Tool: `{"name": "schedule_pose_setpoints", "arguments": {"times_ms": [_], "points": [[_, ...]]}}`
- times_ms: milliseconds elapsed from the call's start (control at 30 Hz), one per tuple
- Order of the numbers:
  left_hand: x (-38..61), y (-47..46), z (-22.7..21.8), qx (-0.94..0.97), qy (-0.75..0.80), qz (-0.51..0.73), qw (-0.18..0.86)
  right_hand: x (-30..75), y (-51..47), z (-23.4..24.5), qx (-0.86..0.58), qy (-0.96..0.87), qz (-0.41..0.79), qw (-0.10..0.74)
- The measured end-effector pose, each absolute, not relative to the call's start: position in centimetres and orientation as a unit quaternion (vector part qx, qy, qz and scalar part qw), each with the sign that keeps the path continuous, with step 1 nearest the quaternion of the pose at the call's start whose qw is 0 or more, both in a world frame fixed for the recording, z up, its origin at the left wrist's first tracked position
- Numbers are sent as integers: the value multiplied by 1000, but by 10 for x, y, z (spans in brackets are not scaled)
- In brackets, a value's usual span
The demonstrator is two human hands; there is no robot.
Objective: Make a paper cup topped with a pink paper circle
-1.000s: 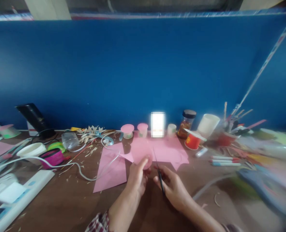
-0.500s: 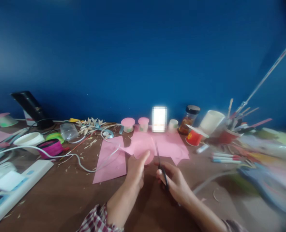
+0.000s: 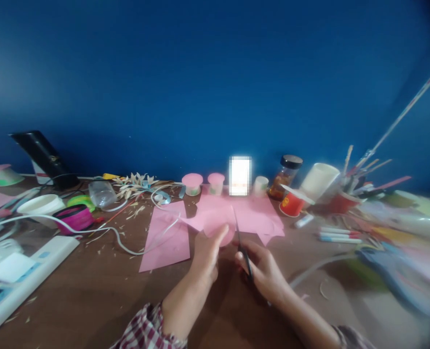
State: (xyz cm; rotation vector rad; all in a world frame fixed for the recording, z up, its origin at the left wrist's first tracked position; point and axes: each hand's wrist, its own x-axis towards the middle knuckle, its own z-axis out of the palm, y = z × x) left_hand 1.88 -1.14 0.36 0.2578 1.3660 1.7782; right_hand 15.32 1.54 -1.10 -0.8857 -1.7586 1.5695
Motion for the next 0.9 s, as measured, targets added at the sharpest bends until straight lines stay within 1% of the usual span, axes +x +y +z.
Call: {"name": "schedule_pose_setpoints", "arguments": {"times_ms": [433, 900], "points": [[19, -12, 1, 85, 560, 706, 425, 153, 15, -18, -317, -640, 630, 305], [20, -10, -5, 86, 541, 707, 447, 153, 16, -7, -315, -678, 589, 306]]}}
